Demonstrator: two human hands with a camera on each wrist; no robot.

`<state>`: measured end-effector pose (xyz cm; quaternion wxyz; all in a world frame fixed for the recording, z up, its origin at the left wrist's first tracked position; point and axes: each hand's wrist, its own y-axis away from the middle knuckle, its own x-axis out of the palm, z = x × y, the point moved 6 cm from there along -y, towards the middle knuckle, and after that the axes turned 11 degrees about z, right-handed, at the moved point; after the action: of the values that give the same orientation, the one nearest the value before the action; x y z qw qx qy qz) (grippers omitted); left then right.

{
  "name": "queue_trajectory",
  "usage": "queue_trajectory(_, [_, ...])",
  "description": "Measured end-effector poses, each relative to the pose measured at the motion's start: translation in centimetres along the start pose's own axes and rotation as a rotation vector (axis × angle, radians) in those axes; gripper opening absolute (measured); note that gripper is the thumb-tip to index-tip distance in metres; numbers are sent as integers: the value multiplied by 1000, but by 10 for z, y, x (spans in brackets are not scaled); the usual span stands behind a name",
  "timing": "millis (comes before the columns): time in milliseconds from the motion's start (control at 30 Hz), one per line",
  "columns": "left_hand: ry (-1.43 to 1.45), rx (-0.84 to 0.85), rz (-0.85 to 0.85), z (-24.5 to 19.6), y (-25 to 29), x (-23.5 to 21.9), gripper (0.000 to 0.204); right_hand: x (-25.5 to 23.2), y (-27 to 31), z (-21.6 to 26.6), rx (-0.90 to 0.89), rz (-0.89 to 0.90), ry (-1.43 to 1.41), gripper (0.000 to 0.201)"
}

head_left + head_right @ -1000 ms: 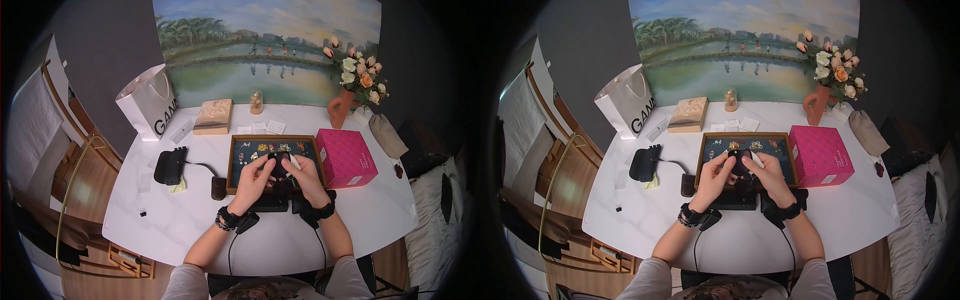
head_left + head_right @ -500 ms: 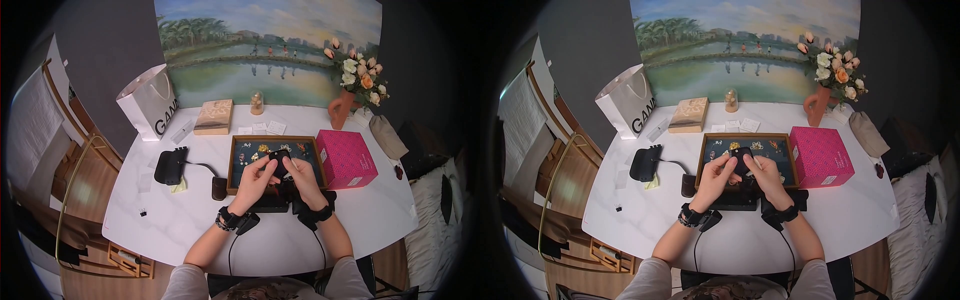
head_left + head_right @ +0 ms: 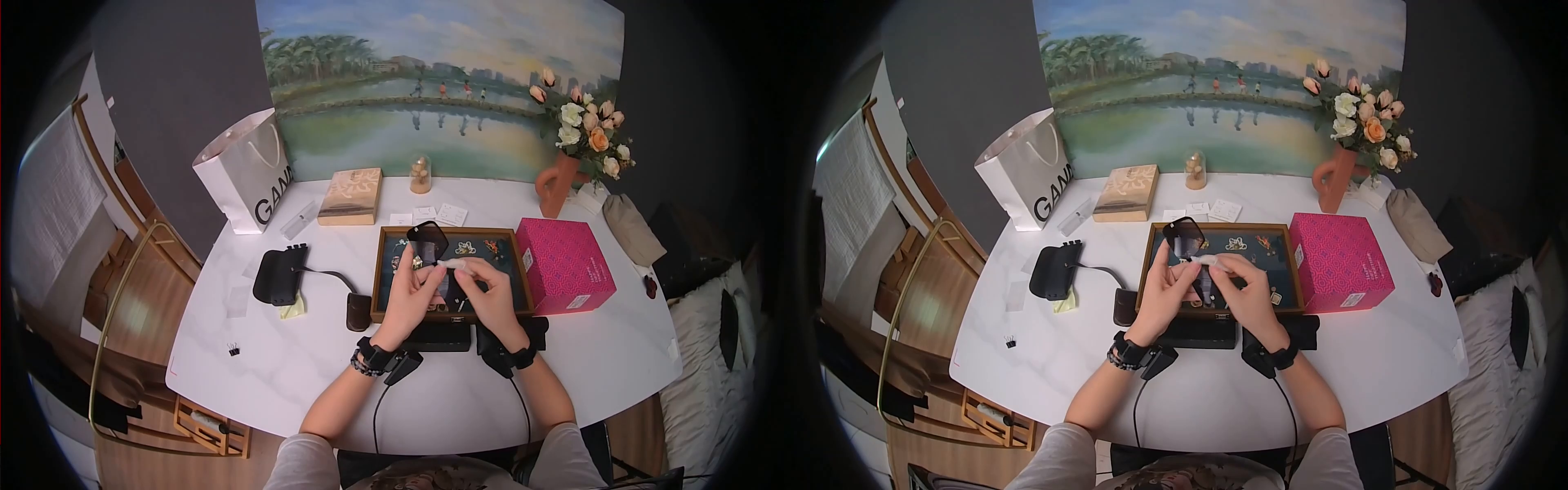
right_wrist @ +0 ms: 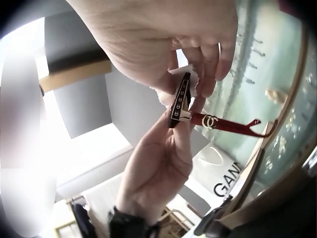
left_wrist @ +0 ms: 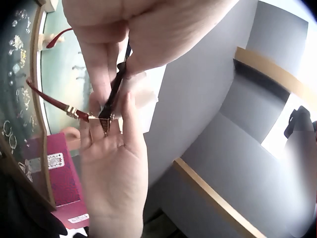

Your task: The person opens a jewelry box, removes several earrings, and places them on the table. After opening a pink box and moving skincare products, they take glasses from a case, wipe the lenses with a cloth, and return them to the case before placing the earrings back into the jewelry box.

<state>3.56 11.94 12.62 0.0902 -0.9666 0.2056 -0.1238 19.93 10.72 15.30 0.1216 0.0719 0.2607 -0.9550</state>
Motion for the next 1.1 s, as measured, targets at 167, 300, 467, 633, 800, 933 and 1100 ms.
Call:
queue_trajectory(167, [360,69,8,-17,1,8,72,13,3,36,-194,17,355,26])
queue_trajectory(300, [507,-37,55,-9,1,10,70,9,3,24,-120,19,281,26])
queue_trajectory(467, [411,-24,-15,-8,4,14,62,5,3,27,-75,-49,349,24])
queue_trajectory(633, [490,30,30,-23,5,9,54,25,6,61,-304,91,861,33])
queue_trajectory(800, [498,20,34,-24,3,8,57,27,6,51,-335,131,915,45])
queue_trajectory(933, [481,21,-37,-21,2,4,59,35,7,53,-364,244,862,52])
queue_trajectory(1100, [452,18,41,-21,4,3,57,31,5,48,-326,165,911,56])
